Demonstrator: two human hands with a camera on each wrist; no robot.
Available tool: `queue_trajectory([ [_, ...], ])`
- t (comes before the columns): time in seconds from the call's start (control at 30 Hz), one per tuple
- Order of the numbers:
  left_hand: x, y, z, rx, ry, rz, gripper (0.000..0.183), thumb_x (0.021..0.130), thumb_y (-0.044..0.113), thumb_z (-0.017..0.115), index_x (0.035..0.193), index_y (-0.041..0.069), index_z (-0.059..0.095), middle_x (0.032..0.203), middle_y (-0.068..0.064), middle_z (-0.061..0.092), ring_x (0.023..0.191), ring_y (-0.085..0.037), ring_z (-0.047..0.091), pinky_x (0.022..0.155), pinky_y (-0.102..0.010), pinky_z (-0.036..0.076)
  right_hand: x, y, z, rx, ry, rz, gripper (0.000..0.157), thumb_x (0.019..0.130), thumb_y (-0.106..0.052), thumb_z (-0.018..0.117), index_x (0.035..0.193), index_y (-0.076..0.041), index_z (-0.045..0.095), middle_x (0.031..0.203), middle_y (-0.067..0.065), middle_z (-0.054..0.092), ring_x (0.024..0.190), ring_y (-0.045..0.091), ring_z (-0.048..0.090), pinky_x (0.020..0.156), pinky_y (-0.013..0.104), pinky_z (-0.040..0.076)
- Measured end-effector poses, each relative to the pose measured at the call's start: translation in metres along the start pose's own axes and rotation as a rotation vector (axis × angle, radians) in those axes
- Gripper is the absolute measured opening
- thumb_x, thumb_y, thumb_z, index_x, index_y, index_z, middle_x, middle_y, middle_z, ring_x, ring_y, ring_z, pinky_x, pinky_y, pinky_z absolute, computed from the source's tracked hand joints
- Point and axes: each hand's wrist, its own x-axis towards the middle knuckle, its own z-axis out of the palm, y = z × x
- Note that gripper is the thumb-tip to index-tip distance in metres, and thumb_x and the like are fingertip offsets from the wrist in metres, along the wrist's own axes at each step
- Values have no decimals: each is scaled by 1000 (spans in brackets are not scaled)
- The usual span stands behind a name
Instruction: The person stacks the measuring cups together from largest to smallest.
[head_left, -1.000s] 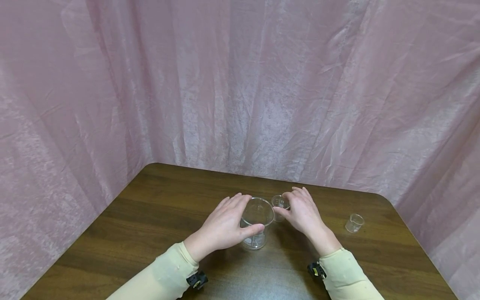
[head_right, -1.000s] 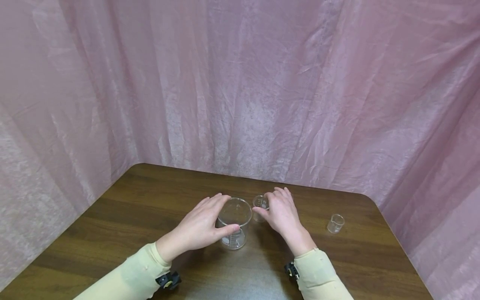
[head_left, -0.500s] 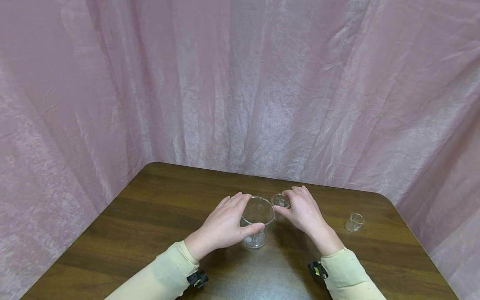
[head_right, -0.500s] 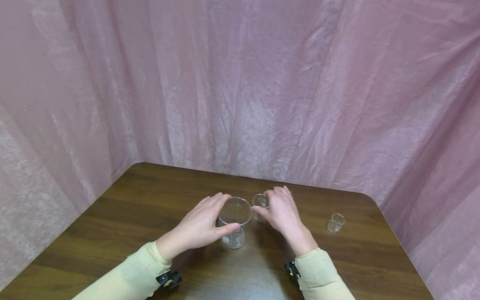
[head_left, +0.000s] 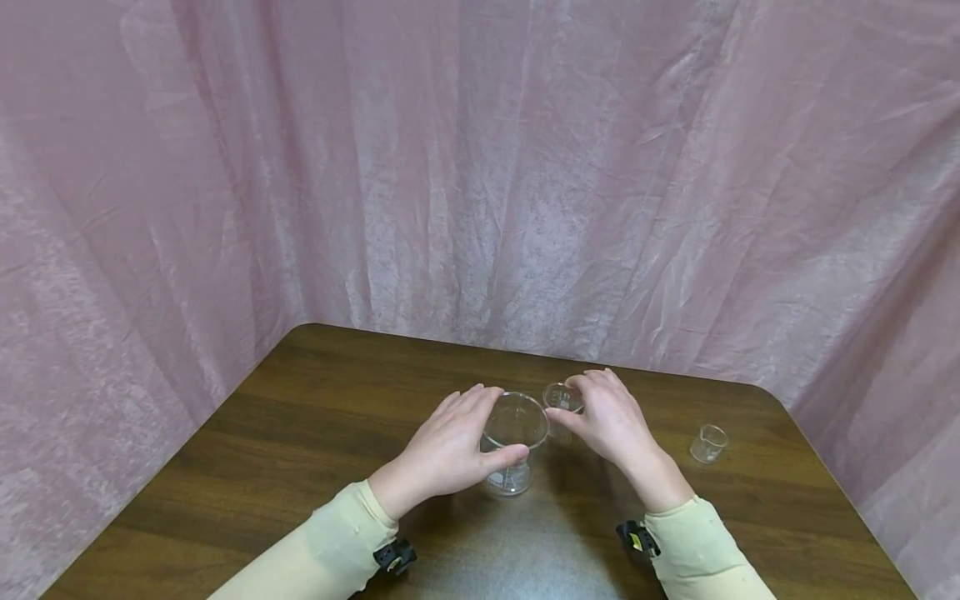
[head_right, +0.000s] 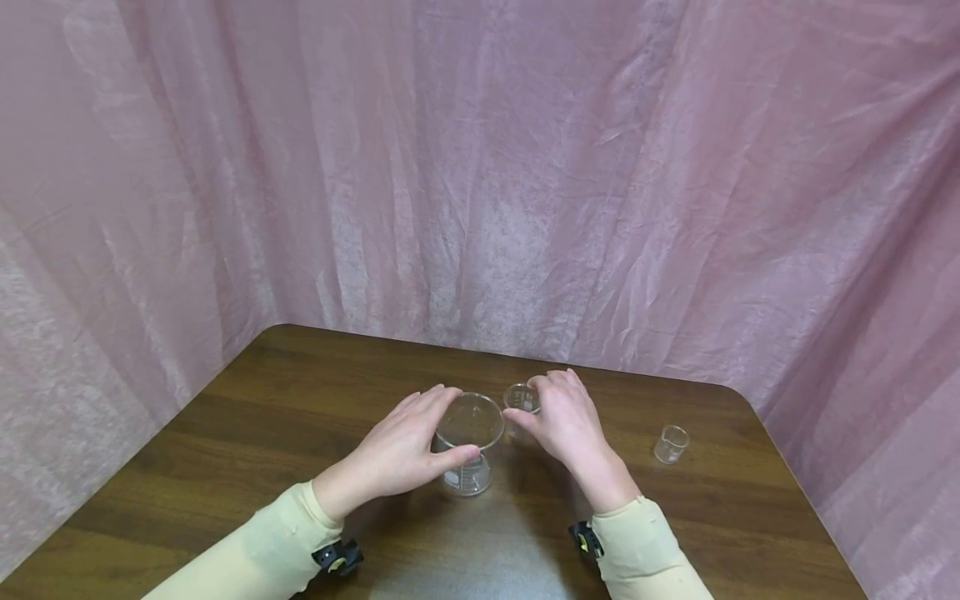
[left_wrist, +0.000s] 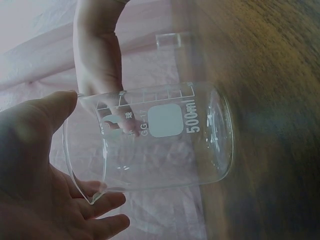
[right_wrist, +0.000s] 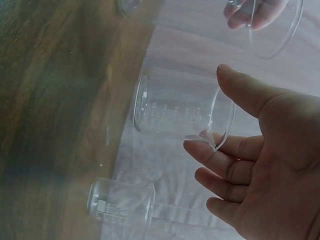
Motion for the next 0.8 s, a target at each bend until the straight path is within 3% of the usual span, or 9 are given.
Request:
queue_trajectory([
  [0.23, 0, 1, 0, 9, -7, -6, 92, 100, 70, 68, 162, 4, 49, 163, -13, 55, 159, -35, 41, 132, -55, 27, -1, -4, -7, 13, 27, -10, 49, 86, -36, 97, 112, 2, 78, 104, 12, 74, 107, 35, 66, 94, 52, 55],
  [0.37, 0, 1, 1, 8, -9, -5, 92, 100, 70, 68, 162, 4, 49, 163, -13, 55, 159, -35, 41, 132, -56, 28, -3, -6, -12, 17, 38, -7, 52, 86, -36, 97, 114, 3, 77, 109, 15, 76, 112, 39, 67, 106, 55, 53],
  [0.5, 0, 1, 1, 5, -3, -5, 91, 100, 70, 68, 161, 5, 50, 162, -13, 55, 159, -37, 41, 131, -56, 28, -3, -8, -17, 9, 47, -9, 52, 86, -37, 97, 114, 2, 77, 108, 15, 77, 110, 38, 67, 104, 54, 53],
  [0.63, -1, 2, 0, 5, 1, -3, 90, 100, 69, 68, 160, 5, 50, 162, -14, 56, 158, -38, 41, 131, -57, 28, -3, -8, -22, 8, 58, -11, 52, 85, -37, 97, 113, 1, 78, 106, 14, 77, 104, 35, 66, 92, 52, 55],
  [0.8, -2, 2, 0, 4, 2, -4, 90, 100, 69, 69, 160, 5, 51, 162, -14, 56, 158, -39, 42, 131, -58, 28, -3, -9, -27, 18, 60, -13, 52, 86, -35, 97, 115, 3, 77, 108, 16, 78, 110, 38, 70, 114, 54, 48],
])
